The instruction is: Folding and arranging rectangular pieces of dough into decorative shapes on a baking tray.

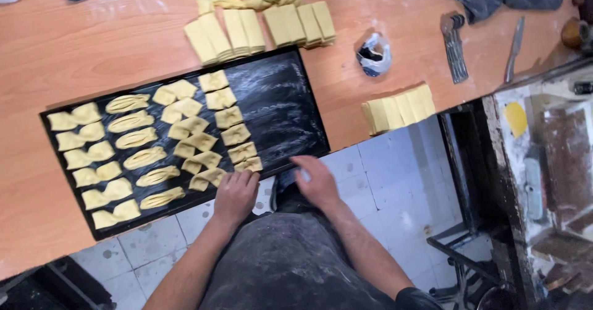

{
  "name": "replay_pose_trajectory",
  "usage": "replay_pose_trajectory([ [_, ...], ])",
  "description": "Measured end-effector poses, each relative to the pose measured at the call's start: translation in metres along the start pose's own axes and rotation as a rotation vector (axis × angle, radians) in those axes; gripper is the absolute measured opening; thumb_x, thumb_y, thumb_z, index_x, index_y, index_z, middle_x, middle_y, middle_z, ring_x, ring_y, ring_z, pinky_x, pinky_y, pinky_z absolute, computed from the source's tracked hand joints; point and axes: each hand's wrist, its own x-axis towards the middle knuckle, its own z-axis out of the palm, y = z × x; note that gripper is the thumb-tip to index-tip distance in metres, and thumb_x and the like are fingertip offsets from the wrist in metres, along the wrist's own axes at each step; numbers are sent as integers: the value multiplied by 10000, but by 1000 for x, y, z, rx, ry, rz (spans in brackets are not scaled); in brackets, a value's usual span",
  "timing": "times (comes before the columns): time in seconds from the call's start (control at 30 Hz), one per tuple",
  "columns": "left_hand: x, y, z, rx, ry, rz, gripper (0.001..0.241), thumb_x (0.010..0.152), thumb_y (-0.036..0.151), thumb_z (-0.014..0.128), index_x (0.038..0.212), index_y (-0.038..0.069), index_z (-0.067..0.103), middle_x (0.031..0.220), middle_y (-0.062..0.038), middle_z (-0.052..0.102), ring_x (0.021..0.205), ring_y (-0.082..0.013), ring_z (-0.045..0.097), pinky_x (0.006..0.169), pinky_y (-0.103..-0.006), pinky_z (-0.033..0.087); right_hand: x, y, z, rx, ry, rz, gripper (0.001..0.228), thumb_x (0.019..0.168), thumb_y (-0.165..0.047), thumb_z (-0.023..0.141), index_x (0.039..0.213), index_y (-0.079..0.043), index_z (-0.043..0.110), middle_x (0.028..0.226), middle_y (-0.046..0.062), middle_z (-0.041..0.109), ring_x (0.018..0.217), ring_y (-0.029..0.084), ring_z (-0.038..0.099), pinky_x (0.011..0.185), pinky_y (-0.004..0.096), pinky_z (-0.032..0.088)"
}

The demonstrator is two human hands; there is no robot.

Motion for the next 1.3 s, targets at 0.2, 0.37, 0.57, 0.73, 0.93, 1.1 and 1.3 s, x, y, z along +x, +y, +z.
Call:
replay_pose_trajectory([
  [0.2,55,55,18,-270,-18,184,207,857,177,722,1032,70,694,1018,-81,694,945,-278,673,795,-423,531,6,149,-79,-24,344,387,297,932,-114,704,1228,-89,703,1047,103,686,875,201,670,753,334,569],
  [0.37,144,101,43,-309,-39,136,195,865,176,717,1029,73,707,1038,-95,697,968,-295,671,820,-428,545,77,324,-218,-284,536,394,174,1009,-129,686,1168,-57,688,1074,116,696,882,226,655,747,360,547],
  [0.57,245,172,91,-310,-105,-89,189,890,191,708,1049,90,720,1039,-99,699,981,-315,668,826,-442,558,131,618,-364,-285,638,347,381,946,-100,670,1302,27,626,1178,182,625,1031,271,603,875,360,519],
  [0.73,310,224,111,-220,-188,-39,239,861,234,720,1027,70,667,1126,-141,655,1016,-349,630,823,-459,529,197,680,-411,-551,474,424,565,854,-76,648,1385,96,559,1299,335,593,1188,475,574,1042,509,474],
  [0.93,319,248,145,76,-422,199,208,880,211,654,1046,85,639,1070,-82,628,1086,-264,589,970,-410,471,211,672,-429,-668,171,606,473,1002,-235,761,1335,64,608,1301,323,608,1170,482,571,976,536,449],
  [1.1,328,244,134,-104,-439,71,168,847,219,681,976,112,669,1067,-81,647,1075,-289,612,910,-434,502,229,681,-405,-336,275,715,434,1012,-287,687,1339,-20,586,1221,215,650,1054,372,621,876,471,492],
  [1.3,333,239,109,-446,-332,-424,278,882,196,701,1127,63,698,989,-139,727,920,-330,723,826,-428,585,230,693,-412,32,455,868,395,1024,-352,600,1343,-121,562,1125,88,703,913,243,685,755,395,546],
])
